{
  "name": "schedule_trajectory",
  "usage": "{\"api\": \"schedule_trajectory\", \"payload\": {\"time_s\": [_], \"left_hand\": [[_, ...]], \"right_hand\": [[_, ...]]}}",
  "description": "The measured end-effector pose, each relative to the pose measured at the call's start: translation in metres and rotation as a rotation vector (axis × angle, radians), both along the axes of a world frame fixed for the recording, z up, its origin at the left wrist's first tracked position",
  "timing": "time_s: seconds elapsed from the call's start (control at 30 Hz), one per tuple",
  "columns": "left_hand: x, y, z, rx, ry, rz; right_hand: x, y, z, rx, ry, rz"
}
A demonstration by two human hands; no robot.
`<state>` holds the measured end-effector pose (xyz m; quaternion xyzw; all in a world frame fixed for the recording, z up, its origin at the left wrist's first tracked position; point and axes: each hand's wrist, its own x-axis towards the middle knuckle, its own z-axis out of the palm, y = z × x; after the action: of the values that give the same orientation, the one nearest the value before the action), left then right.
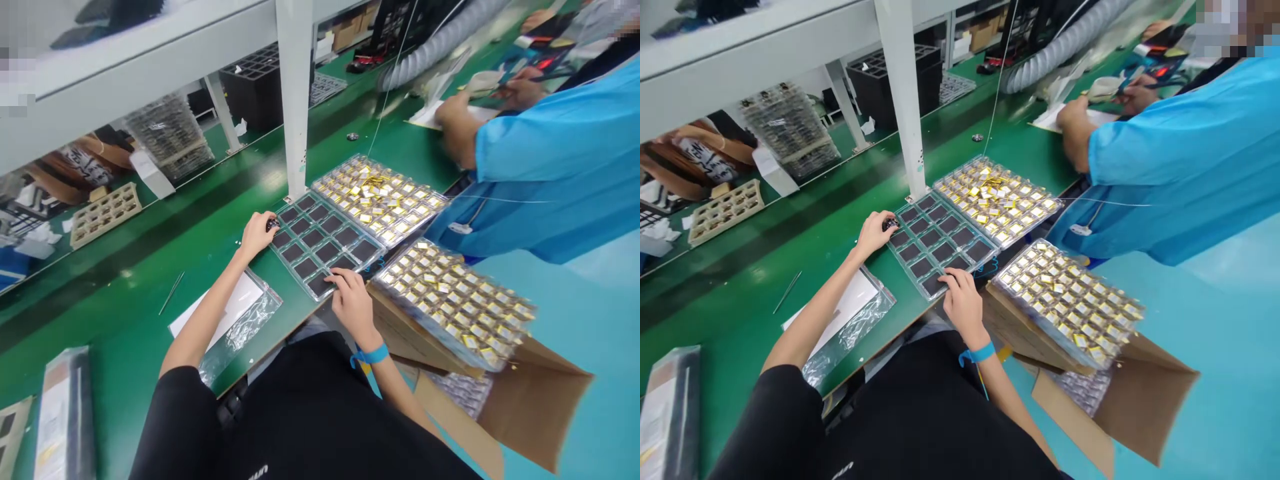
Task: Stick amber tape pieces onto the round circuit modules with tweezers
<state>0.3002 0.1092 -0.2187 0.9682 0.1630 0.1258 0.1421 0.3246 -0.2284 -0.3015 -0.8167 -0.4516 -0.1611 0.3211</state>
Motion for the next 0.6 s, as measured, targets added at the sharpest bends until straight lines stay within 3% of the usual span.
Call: {"api": "schedule_trajectory", "payload": {"time_s": [0.13,0.2,0.27,0.37,0.43,0.5,0.6], "left_hand": [[-0.02,-0.017,0.023,0.045,-0.002,0.0],[-0.056,-0.031,0.031,0.069,-0.001,-0.002],[-0.111,-0.05,0.03,0.085,0.017,0.0],[-0.2,-0.085,0.012,0.107,0.057,0.081],[-0.248,-0.104,-0.007,0.118,0.067,0.179],[-0.277,-0.113,-0.025,0.116,0.064,0.242],[-0.291,-0.117,-0.042,0.102,0.043,0.267]], "right_hand": [[0.006,0.001,0.005,0.014,-0.046,0.03],[0.008,-0.004,0.013,0.032,-0.067,0.063],[0.006,-0.01,0.025,0.063,-0.087,0.081],[-0.003,-0.018,0.047,0.091,-0.109,0.072],[-0.018,-0.016,0.061,0.092,-0.127,0.101],[-0.037,-0.003,0.07,0.075,-0.146,0.17],[-0.067,0.037,0.067,0.01,-0.144,0.346]]}}
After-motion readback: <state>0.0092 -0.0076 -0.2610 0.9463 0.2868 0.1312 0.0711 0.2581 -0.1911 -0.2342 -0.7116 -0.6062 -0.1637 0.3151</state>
